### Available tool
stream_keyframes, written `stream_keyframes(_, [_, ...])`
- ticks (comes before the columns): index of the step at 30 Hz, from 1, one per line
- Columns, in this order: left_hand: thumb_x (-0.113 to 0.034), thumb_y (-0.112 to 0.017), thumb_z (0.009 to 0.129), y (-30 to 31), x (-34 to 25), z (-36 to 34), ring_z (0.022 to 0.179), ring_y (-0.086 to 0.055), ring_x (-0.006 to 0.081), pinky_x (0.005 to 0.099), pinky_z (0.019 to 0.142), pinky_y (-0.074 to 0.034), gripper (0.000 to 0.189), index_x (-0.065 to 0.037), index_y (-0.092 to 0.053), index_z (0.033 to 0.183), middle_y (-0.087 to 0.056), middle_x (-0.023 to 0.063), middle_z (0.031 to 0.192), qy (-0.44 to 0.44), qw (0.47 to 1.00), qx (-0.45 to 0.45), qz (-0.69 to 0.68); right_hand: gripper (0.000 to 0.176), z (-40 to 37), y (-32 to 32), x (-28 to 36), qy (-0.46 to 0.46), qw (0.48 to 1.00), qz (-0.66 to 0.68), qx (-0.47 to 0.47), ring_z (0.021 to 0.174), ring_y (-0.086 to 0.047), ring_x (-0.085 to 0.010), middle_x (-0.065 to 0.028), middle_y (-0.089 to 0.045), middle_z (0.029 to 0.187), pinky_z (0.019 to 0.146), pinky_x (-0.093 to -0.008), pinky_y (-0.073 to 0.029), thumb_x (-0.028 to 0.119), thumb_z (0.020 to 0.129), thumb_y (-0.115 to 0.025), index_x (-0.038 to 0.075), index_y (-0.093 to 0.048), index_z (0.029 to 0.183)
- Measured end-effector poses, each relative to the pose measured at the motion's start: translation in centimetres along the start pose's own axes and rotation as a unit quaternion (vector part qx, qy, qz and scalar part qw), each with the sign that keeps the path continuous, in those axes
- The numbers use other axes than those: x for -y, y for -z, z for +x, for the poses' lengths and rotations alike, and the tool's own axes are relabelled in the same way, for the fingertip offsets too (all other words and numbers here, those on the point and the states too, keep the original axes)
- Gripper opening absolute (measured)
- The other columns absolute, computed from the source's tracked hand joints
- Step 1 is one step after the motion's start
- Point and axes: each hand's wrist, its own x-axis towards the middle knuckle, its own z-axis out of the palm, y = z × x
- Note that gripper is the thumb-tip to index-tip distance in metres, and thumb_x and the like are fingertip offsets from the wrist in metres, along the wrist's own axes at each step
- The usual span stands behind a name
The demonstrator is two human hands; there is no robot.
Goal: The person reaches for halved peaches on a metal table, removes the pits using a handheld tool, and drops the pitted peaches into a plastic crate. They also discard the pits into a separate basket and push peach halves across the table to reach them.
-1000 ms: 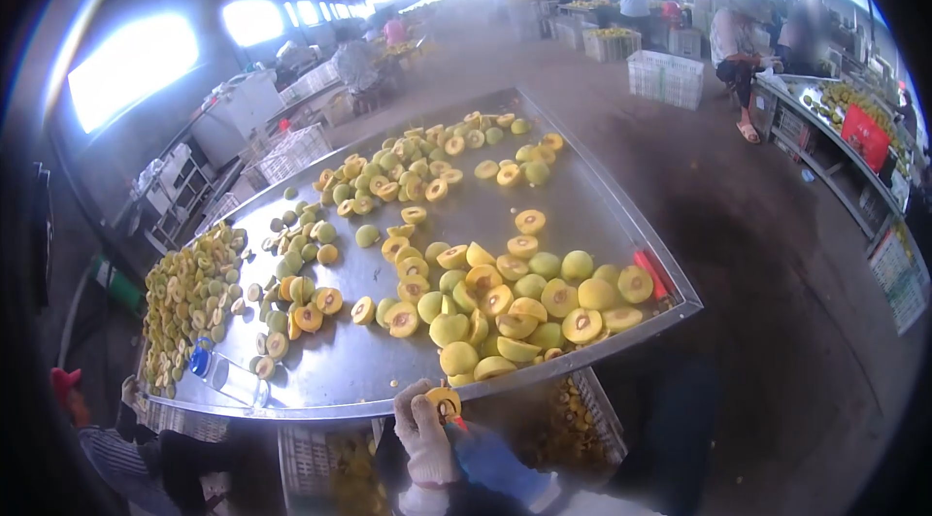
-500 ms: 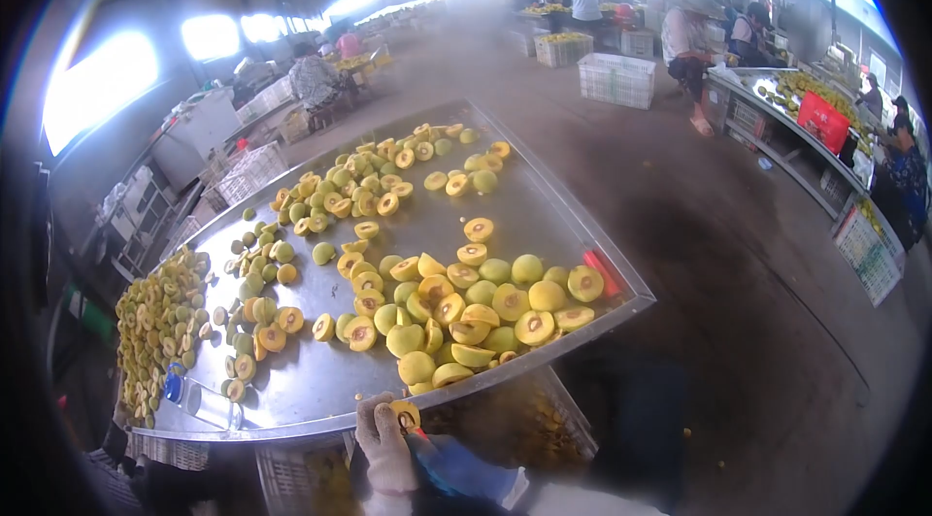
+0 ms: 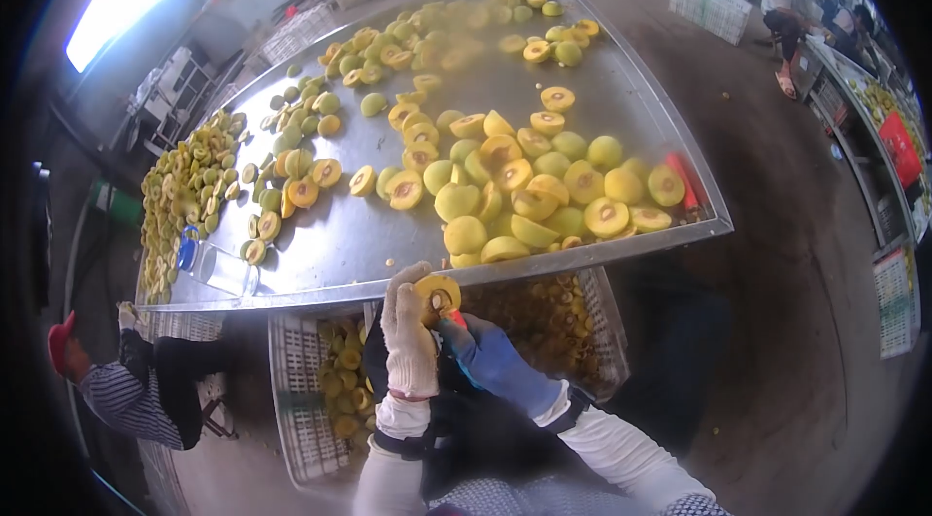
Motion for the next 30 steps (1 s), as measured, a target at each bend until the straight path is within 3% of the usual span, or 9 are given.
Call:
stream_keyframes(2, [-0.033, -0.046, 0.107, -0.3, 0.3, -0.1, 0.110, -0.059, 0.0198, 0.0343, 0.099, -0.047, 0.040, -0.002, -0.062, 0.126, -0.062, 0.0083, 0.118, -0.020, 1.000, -0.012, 0.005, 0.030, 0.1, -0.3, -0.6, 0.046, 0.999, -0.014, -0.024, 0.082, -0.051, -0.0072, 0.0001, -0.062, 0.088, 0.076, -0.0262, -0.047, 0.027, 0.110, -0.052, 0.000, -0.066, 0.112])
stream_keyframes(9, [-0.028, -0.043, 0.106, -0.6, -0.4, -0.2, 0.107, -0.059, 0.0198, 0.0340, 0.098, -0.047, 0.035, -0.003, -0.061, 0.121, -0.062, 0.0092, 0.114, 0.006, 0.999, -0.040, 0.031, 0.028, 0.5, 0.0, -1.2, 0.011, 0.999, -0.038, -0.009, 0.084, -0.053, -0.0091, -0.0028, -0.066, 0.090, 0.078, -0.0293, -0.049, 0.023, 0.109, -0.052, -0.001, -0.066, 0.115])
stream_keyframes(11, [-0.029, -0.044, 0.107, -0.7, 0.3, -0.1, 0.106, -0.059, 0.0196, 0.0340, 0.098, -0.047, 0.034, -0.003, -0.061, 0.121, -0.063, 0.0097, 0.113, 0.006, 0.998, -0.045, 0.038, 0.028, 0.6, -0.1, -1.7, 0.086, 0.992, -0.083, -0.032, 0.087, -0.057, -0.0111, -0.0071, -0.070, 0.094, 0.080, -0.0317, -0.050, 0.022, 0.109, -0.052, -0.003, -0.066, 0.113])
stream_keyframes(14, [-0.031, -0.044, 0.109, -0.6, 1.4, -0.2, 0.104, -0.060, 0.0188, 0.0334, 0.096, -0.048, 0.033, -0.004, -0.060, 0.120, -0.063, 0.0097, 0.112, -0.033, 0.996, -0.066, 0.046, 0.029, 0.9, 0.3, -2.2, 0.090, 0.991, -0.097, -0.015, 0.091, -0.059, -0.0123, -0.0108, -0.072, 0.097, 0.082, -0.0333, -0.051, 0.022, 0.108, -0.053, -0.004, -0.066, 0.112])
stream_keyframes(24, [-0.028, -0.048, 0.108, -0.4, -1.2, 0.2, 0.104, -0.059, 0.0151, 0.0290, 0.090, -0.048, 0.031, -0.003, -0.063, 0.119, -0.064, 0.0083, 0.116, -0.017, 0.994, 0.001, 0.106, 0.035, 0.7, 0.2, -1.5, 0.062, 0.997, -0.044, 0.028, 0.087, -0.056, -0.0124, -0.0054, -0.067, 0.094, 0.083, -0.0333, -0.050, 0.030, 0.108, -0.053, -0.003, -0.065, 0.112])
stream_keyframes(26, [-0.028, -0.048, 0.107, -1.4, -2.5, -0.4, 0.105, -0.060, 0.0180, 0.0319, 0.091, -0.050, 0.032, -0.004, -0.060, 0.124, -0.062, 0.0093, 0.120, 0.041, 0.995, -0.069, -0.052, 0.036, -0.1, -0.5, -1.3, 0.085, 0.994, -0.061, -0.031, 0.080, -0.053, -0.0088, -0.0005, -0.063, 0.089, 0.074, -0.0286, -0.048, 0.034, 0.109, -0.052, 0.001, -0.065, 0.109])
stream_keyframes(27, [-0.028, -0.048, 0.107, -1.2, -2.2, -0.5, 0.105, -0.060, 0.0180, 0.0319, 0.091, -0.050, 0.032, -0.004, -0.060, 0.124, -0.062, 0.0093, 0.120, 0.039, 0.996, -0.068, -0.051, 0.036, -0.5, -0.5, -0.7, 0.088, 0.994, -0.060, -0.031, 0.080, -0.053, -0.0088, -0.0005, -0.063, 0.089, 0.074, -0.0286, -0.048, 0.034, 0.109, -0.052, 0.001, -0.065, 0.109])
stream_keyframes(29, [-0.032, -0.047, 0.106, -0.1, -0.9, -1.3, 0.111, -0.062, 0.0278, 0.0426, 0.095, -0.054, 0.036, -0.003, -0.055, 0.126, -0.057, 0.0152, 0.129, 0.083, 0.957, -0.019, -0.276, 0.035, -2.1, 0.0, 0.2, -0.055, 0.996, 0.068, 0.011, 0.069, -0.047, -0.0037, 0.0048, -0.055, 0.079, 0.060, -0.0223, -0.042, 0.038, 0.109, -0.051, 0.006, -0.063, 0.105])
stream_keyframes(30, [-0.032, -0.047, 0.106, 0.1, -1.0, -1.5, 0.111, -0.062, 0.0278, 0.0426, 0.095, -0.054, 0.036, -0.003, -0.055, 0.126, -0.057, 0.0152, 0.129, 0.084, 0.957, -0.021, -0.276, 0.035, -2.6, 0.2, 0.6, -0.058, 0.996, 0.068, 0.011, 0.069, -0.047, -0.0037, 0.0048, -0.055, 0.079, 0.060, -0.0223, -0.042, 0.038, 0.109, -0.051, 0.006, -0.063, 0.105])
